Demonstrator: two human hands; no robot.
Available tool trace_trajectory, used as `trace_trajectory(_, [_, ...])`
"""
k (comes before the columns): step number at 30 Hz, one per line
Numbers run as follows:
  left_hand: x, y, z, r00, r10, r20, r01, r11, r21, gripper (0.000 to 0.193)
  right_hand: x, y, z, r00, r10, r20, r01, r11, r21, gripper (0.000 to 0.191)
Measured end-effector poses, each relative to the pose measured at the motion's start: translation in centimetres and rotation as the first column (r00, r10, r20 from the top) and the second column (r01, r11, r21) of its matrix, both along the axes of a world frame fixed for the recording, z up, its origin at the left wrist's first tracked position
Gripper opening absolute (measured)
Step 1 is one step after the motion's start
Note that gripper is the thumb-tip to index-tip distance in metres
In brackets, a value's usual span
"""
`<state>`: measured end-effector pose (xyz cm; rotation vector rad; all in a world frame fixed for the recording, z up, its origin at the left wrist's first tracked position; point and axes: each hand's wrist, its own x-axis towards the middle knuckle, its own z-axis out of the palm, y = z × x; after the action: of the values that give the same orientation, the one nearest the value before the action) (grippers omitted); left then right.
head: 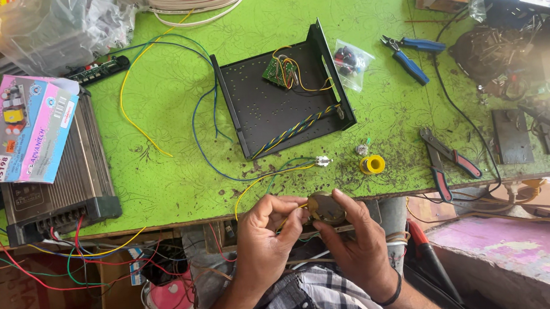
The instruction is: The person sits at a cluttered workbench and solders a small electronic component, holding the part and wire in one hand while applying a soldering iron with the other. They strip and position colored wires, tin the joint, and repeatedly reposition the component while working on the connection.
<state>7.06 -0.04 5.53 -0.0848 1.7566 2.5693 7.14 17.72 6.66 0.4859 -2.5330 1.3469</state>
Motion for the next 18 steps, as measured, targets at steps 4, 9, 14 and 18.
trace_trajectory(4, [-0.06,-0.17,-0.16,0.998,-0.010,0.057,0.012,0.999,-0.037,0.005,0.03,-0.20,0.11,0.999,0.020,-0.026,-0.019,1.000,0.010,0.064])
trace_trajectory(9, [-0.16,-0.48,-0.25,0.999,-0.025,0.037,0.026,0.999,-0.033,0.005,-0.13,-0.38,0.18,1.000,0.018,-0.010,-0.018,1.000,0.020,0.063])
trace_trajectory(14, [-0.36,-0.32,-0.27,0.997,-0.027,0.077,0.027,1.000,0.008,0.005,-0.22,-0.39,0.25,1.000,0.015,-0.011,-0.014,0.999,0.041,0.061])
trace_trajectory(18, [-0.37,-0.43,-0.29,0.998,-0.027,0.057,0.029,0.999,-0.034,0.005,-0.20,-0.38,0.21,1.000,0.016,-0.009,-0.016,0.999,0.037,0.060])
